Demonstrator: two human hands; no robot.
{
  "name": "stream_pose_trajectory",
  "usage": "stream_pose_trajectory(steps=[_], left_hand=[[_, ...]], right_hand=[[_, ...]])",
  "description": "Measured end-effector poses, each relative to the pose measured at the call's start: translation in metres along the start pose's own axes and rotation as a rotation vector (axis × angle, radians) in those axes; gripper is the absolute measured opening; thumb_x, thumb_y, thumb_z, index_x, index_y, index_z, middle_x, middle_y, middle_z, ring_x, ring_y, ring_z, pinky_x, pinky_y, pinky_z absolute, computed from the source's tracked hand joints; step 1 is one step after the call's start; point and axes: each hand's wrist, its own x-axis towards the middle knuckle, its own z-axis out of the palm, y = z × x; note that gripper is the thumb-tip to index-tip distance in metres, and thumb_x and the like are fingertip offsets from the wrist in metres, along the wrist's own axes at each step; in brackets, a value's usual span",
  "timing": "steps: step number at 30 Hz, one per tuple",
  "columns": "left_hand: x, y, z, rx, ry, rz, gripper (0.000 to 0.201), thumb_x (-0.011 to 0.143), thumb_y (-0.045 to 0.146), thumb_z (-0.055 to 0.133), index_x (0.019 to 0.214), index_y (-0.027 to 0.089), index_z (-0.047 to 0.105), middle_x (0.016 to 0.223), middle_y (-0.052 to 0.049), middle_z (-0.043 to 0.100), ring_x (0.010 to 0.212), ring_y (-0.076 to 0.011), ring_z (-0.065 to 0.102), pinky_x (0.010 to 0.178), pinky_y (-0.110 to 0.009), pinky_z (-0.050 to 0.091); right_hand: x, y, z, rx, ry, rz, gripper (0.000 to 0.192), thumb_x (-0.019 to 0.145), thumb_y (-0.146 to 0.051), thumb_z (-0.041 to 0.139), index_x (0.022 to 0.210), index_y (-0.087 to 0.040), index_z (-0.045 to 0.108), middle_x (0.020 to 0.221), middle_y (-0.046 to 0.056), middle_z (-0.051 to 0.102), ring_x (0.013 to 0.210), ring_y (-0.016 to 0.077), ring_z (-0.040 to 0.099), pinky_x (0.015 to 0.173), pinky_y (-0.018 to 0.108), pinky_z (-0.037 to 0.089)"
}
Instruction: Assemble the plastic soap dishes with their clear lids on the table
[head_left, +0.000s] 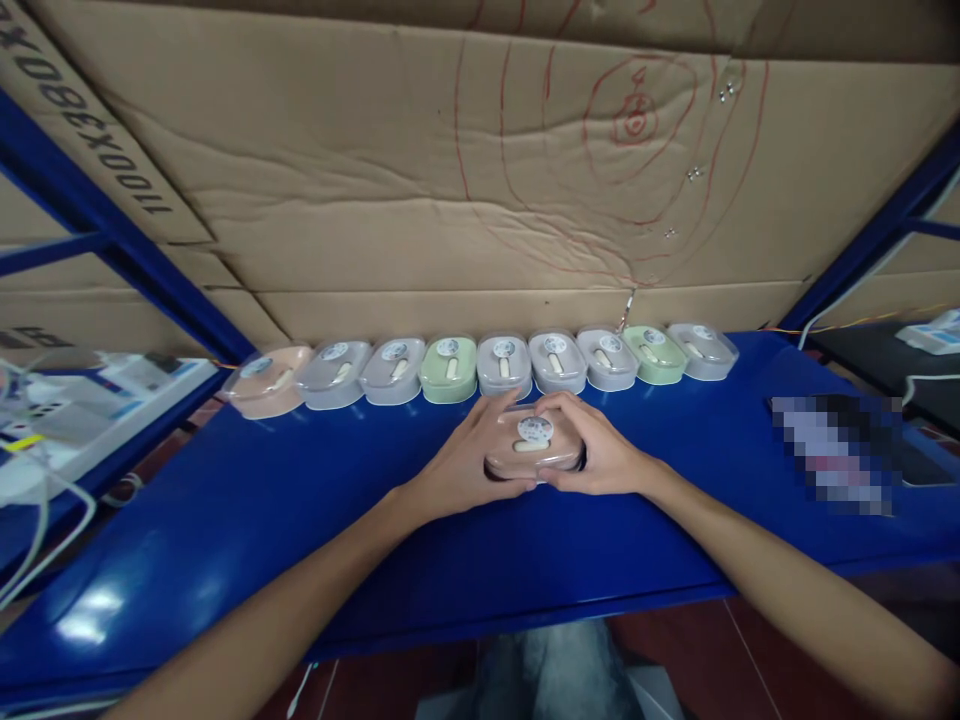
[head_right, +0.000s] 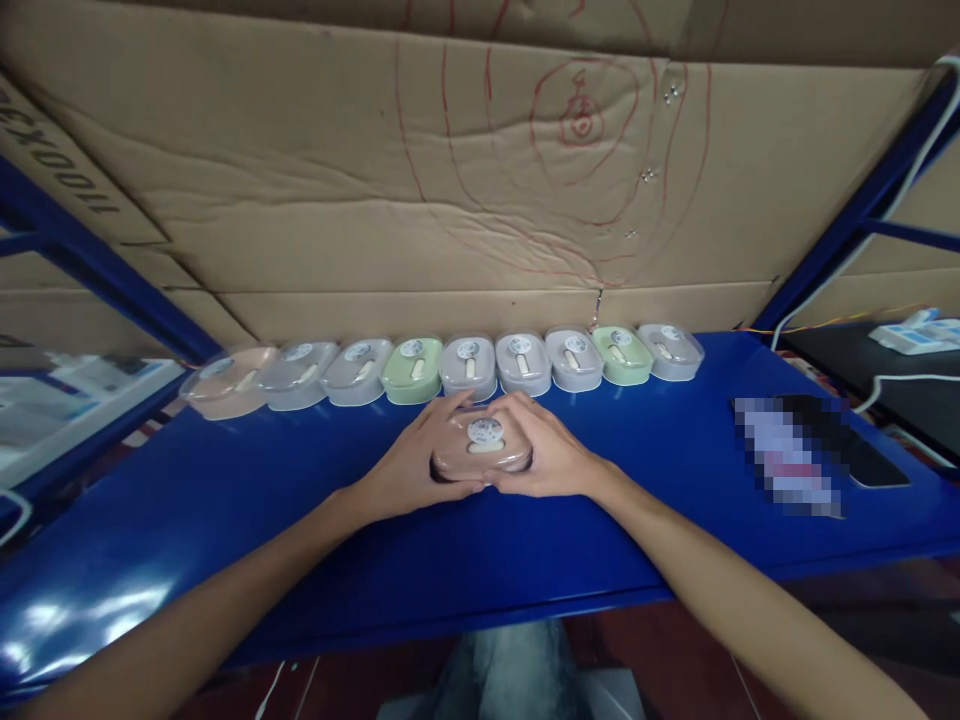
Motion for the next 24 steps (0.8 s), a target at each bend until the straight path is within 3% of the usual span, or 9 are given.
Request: stream_pose_trajectory(steps=[4, 8, 11, 15, 19, 24], left_hand=[[0.001, -0.002, -0.002, -0.068, 0.027, -0.081, 0.130, 0.072, 0.063, 0.099, 0.173, 0.035, 0.023, 0.166, -0.017, 0.051, 0.151, -0.0450, 0.052, 0.124, -0.067, 0.043], [0.002, 0.002, -0.009, -0.106, 0.015, -0.144, 0.140, 0.068, 0.061, 0.101, 0.175, 0.030, 0.018, 0.151, -0.016, 0.063, 0.139, -0.0424, 0.063, 0.120, -0.062, 0.048], [0.002, 0.005, -0.016, -0.070, 0.001, -0.121, 0.135, 0.068, 0.060, 0.101, 0.175, 0.028, 0.023, 0.150, -0.015, 0.065, 0.138, -0.0414, 0.064, 0.121, -0.060, 0.047], [0.001, 0.003, -0.021, -0.002, -0.029, -0.084, 0.122, 0.072, 0.063, 0.098, 0.171, 0.029, 0.035, 0.165, -0.016, 0.055, 0.149, -0.0432, 0.056, 0.126, -0.062, 0.041], [0.000, -0.003, -0.022, 0.029, -0.033, -0.052, 0.115, 0.074, 0.062, 0.098, 0.168, 0.027, 0.041, 0.171, -0.016, 0.048, 0.156, -0.0425, 0.049, 0.129, -0.061, 0.038], [0.000, -0.006, -0.022, 0.044, -0.030, -0.024, 0.109, 0.077, 0.063, 0.095, 0.166, 0.027, 0.043, 0.170, -0.016, 0.051, 0.155, -0.0419, 0.050, 0.129, -0.061, 0.038]], right_hand=[[0.001, 0.002, -0.006, 0.003, 0.120, 0.031, 0.060, 0.082, -0.039, 0.085, 0.132, -0.028, 0.053, 0.128, 0.009, 0.069, 0.118, 0.0325, 0.071, 0.101, 0.050, 0.059], [-0.006, 0.002, -0.035, -0.144, 0.242, 0.063, 0.057, 0.087, -0.045, 0.083, 0.133, -0.027, 0.053, 0.128, 0.012, 0.068, 0.118, 0.0345, 0.070, 0.104, 0.055, 0.059], [-0.026, 0.002, -0.063, -0.262, 0.196, 0.141, 0.060, 0.091, -0.051, 0.081, 0.138, -0.028, 0.051, 0.136, 0.014, 0.068, 0.125, 0.0379, 0.069, 0.108, 0.060, 0.058], [-0.067, 0.012, -0.087, -0.408, 0.091, 0.238, 0.063, 0.094, -0.053, 0.078, 0.145, -0.028, 0.050, 0.141, 0.014, 0.067, 0.127, 0.0395, 0.070, 0.109, 0.062, 0.058], [-0.091, 0.024, -0.085, -0.496, 0.049, 0.313, 0.068, 0.094, -0.060, 0.075, 0.148, -0.027, 0.051, 0.140, 0.015, 0.068, 0.129, 0.0405, 0.069, 0.110, 0.063, 0.058], [-0.086, 0.028, -0.074, -0.704, 0.010, 0.310, 0.068, 0.093, -0.064, 0.073, 0.144, -0.023, 0.057, 0.141, 0.020, 0.069, 0.131, 0.0467, 0.066, 0.110, 0.068, 0.055]])
